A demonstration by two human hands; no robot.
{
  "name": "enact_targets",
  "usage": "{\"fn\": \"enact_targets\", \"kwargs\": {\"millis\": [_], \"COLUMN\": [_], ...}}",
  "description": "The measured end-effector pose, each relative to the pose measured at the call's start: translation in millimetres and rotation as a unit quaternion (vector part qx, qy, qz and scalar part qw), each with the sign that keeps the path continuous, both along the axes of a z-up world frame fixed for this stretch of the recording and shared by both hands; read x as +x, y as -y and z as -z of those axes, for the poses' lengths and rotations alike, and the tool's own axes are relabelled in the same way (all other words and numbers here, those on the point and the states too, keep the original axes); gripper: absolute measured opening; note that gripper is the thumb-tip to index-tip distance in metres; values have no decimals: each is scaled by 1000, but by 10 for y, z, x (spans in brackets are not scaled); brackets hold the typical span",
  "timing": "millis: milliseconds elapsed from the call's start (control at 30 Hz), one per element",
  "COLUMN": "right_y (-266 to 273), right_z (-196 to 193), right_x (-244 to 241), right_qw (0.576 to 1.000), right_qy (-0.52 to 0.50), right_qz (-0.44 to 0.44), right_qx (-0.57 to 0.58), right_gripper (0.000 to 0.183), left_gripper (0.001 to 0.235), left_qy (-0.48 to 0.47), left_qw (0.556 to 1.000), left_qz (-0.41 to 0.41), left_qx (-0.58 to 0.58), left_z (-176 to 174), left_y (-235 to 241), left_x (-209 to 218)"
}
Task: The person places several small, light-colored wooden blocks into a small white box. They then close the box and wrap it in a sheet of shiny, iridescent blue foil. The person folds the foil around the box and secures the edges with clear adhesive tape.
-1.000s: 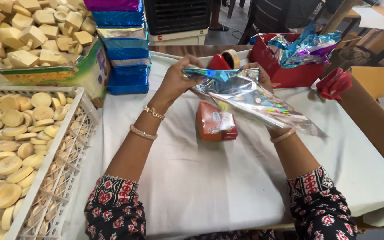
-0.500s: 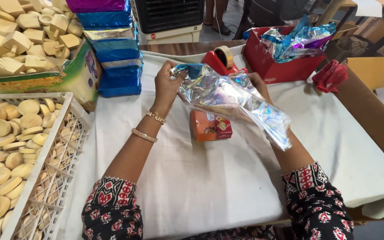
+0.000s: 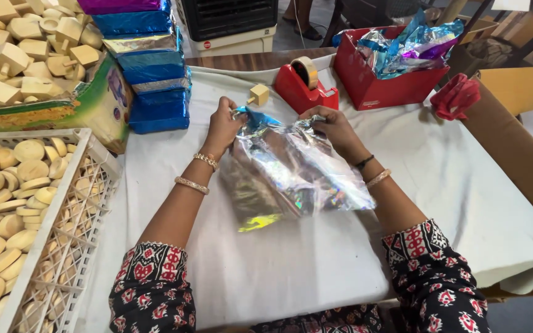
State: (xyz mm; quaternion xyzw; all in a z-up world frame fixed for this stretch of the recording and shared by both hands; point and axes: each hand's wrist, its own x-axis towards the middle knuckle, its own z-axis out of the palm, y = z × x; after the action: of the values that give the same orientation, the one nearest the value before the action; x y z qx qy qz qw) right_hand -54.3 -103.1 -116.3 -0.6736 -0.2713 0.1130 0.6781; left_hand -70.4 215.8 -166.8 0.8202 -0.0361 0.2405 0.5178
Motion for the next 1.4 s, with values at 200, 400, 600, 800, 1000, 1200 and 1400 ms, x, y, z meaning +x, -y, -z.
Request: {"fn": "enact_targets", "kwargs": {"millis": [200,400,600,800,1000,1200,1400], "right_y": [-89,-189,-136,-48,308,146,221], "right_z": [127,-41,273,315,684,864,1135], "right_x": [-2,-252,28,122,430,557,726], "right_qw": [979,960,939,993,996,976,994], "right_qy": [161,230,290,63,-84,64,30], "right_qz": [45,51,74,65,-2,-11,-101], "right_qx": [-114,-150,-167,-74,8,-209,-33], "right_gripper": [38,39,41,31,23,28,38], "left_gripper": [42,17,30,66,80,94,104], "left_qy": [141,211,91,21,-58,-101,-14], "left_qw": [954,934,865,877,877,881,907], "left_qz": [-142,75,64,94,241,275,297], "left_qx": [224,277,489,471,412,372,297], "left_z": [-456,-993,-464,-379,-526,-594,-200], "left_y": [166,1171,1456,1139,934,805,595], "left_x": [-475,-1231,-1215,-1045,-962,-930,-679]}}
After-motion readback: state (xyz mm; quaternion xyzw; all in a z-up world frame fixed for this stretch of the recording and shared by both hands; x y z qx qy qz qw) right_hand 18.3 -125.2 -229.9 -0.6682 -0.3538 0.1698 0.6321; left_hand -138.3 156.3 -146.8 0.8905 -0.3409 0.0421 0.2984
